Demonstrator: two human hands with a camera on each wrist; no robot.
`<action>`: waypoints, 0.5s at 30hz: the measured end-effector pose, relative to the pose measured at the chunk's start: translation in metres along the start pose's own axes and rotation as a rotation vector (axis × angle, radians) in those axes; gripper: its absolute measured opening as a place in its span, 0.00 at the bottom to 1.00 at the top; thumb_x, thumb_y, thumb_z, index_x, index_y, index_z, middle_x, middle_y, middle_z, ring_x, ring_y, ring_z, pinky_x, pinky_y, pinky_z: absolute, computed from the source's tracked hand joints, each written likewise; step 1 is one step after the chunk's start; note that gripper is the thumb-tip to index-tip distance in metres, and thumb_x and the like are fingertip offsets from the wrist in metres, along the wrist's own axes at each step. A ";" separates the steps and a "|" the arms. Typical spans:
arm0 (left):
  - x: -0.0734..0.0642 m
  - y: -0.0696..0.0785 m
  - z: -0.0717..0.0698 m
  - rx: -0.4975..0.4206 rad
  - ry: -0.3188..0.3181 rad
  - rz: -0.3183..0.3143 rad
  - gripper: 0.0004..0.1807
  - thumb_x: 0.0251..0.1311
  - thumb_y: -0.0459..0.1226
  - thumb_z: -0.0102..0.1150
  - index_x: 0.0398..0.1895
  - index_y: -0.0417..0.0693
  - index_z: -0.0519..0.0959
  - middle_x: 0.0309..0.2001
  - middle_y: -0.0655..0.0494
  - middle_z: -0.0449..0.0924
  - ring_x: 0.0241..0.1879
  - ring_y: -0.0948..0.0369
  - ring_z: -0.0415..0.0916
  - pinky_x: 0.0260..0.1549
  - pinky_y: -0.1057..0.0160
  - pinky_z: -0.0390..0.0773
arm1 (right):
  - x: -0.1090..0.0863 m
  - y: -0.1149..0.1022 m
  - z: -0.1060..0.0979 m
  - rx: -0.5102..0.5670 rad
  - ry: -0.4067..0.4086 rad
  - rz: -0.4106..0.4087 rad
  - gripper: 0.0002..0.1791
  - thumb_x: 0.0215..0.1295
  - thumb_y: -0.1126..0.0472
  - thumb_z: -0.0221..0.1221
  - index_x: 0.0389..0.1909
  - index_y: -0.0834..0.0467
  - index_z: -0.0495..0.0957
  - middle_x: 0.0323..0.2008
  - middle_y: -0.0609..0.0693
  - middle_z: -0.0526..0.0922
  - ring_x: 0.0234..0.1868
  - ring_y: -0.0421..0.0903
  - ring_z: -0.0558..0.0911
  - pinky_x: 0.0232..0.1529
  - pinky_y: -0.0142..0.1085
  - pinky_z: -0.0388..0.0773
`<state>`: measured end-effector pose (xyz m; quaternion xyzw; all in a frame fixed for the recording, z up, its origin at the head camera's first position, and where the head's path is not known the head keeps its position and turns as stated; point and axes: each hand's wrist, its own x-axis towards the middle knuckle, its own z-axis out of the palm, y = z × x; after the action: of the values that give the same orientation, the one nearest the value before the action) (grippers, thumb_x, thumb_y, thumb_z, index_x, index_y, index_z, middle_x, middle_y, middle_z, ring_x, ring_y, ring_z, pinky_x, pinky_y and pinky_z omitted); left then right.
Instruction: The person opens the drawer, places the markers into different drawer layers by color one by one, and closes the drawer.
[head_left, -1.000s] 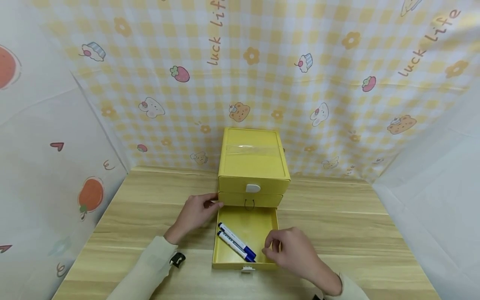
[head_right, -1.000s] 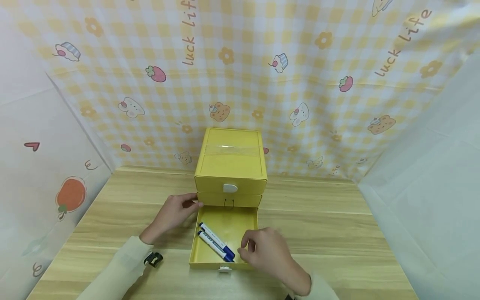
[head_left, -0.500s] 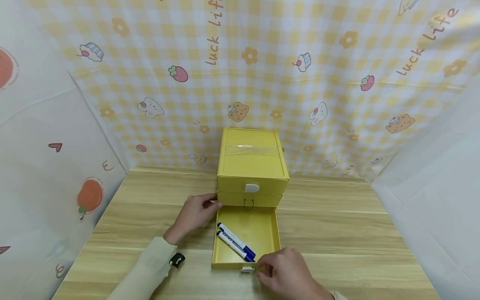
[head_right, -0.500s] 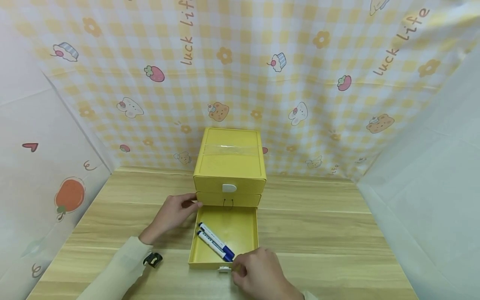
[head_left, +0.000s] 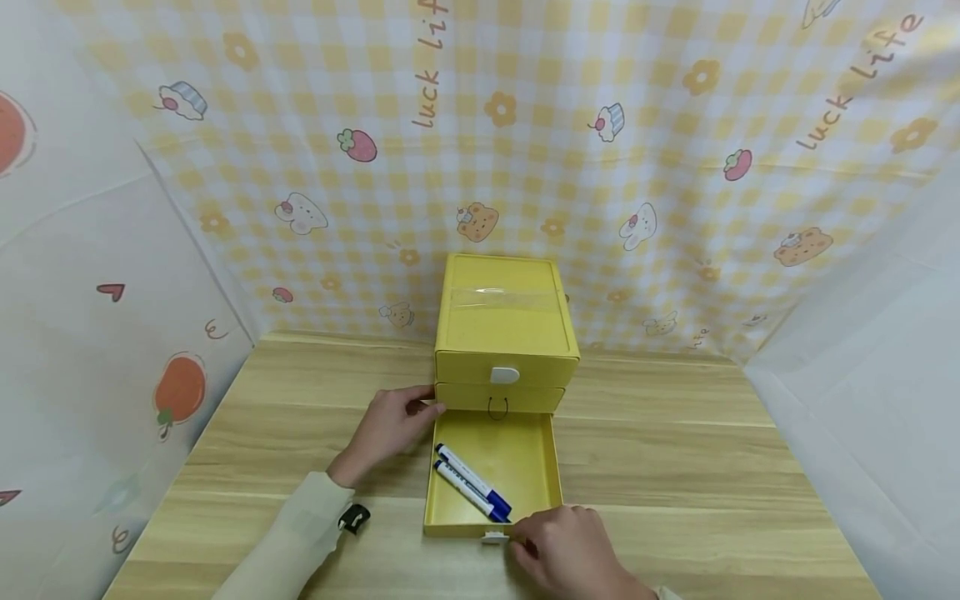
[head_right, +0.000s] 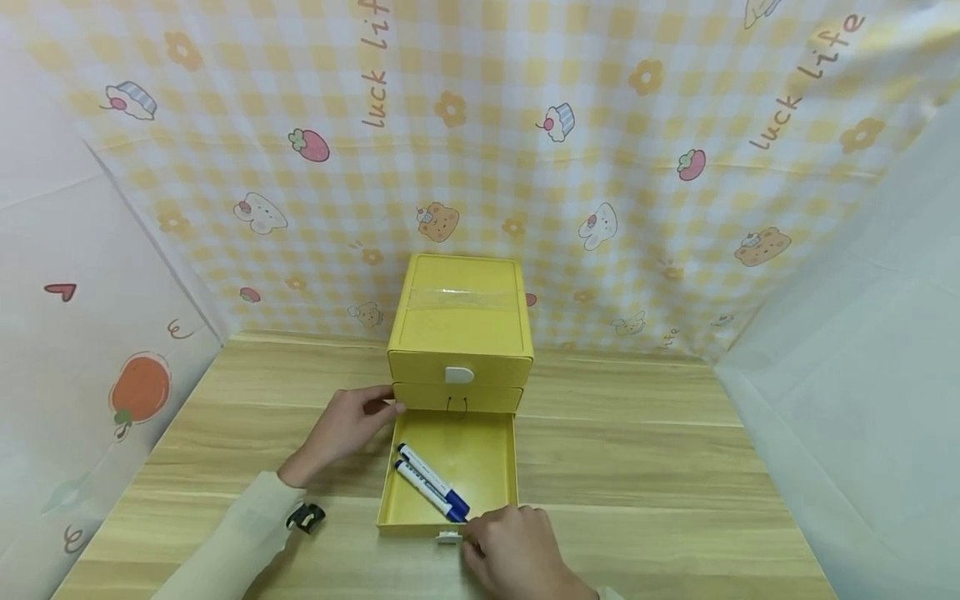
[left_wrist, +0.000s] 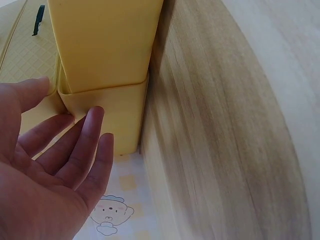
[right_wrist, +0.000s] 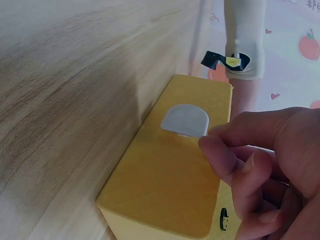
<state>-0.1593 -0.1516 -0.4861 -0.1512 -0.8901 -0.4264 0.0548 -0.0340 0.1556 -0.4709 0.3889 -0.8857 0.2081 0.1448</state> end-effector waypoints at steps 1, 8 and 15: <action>0.000 0.000 0.000 0.003 0.000 0.004 0.22 0.76 0.42 0.71 0.61 0.33 0.87 0.46 0.46 0.93 0.39 0.60 0.89 0.38 0.59 0.90 | 0.000 0.000 0.001 -0.011 0.002 -0.006 0.07 0.54 0.63 0.81 0.30 0.50 0.93 0.28 0.37 0.91 0.29 0.30 0.86 0.24 0.26 0.79; 0.000 0.000 0.000 0.009 -0.002 0.010 0.21 0.76 0.42 0.71 0.60 0.33 0.87 0.45 0.47 0.93 0.38 0.61 0.88 0.38 0.58 0.90 | 0.002 -0.001 0.004 -0.046 0.010 -0.030 0.08 0.53 0.64 0.82 0.29 0.50 0.93 0.26 0.37 0.89 0.26 0.28 0.82 0.21 0.23 0.74; 0.000 0.000 -0.001 0.004 -0.006 0.014 0.21 0.76 0.41 0.71 0.60 0.33 0.87 0.46 0.45 0.93 0.39 0.59 0.89 0.38 0.58 0.90 | 0.004 0.000 0.006 -0.052 0.016 -0.031 0.07 0.54 0.64 0.81 0.29 0.50 0.92 0.25 0.38 0.88 0.24 0.28 0.80 0.20 0.23 0.71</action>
<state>-0.1594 -0.1518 -0.4853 -0.1586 -0.8900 -0.4239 0.0556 -0.0367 0.1502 -0.4744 0.3968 -0.8836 0.1859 0.1651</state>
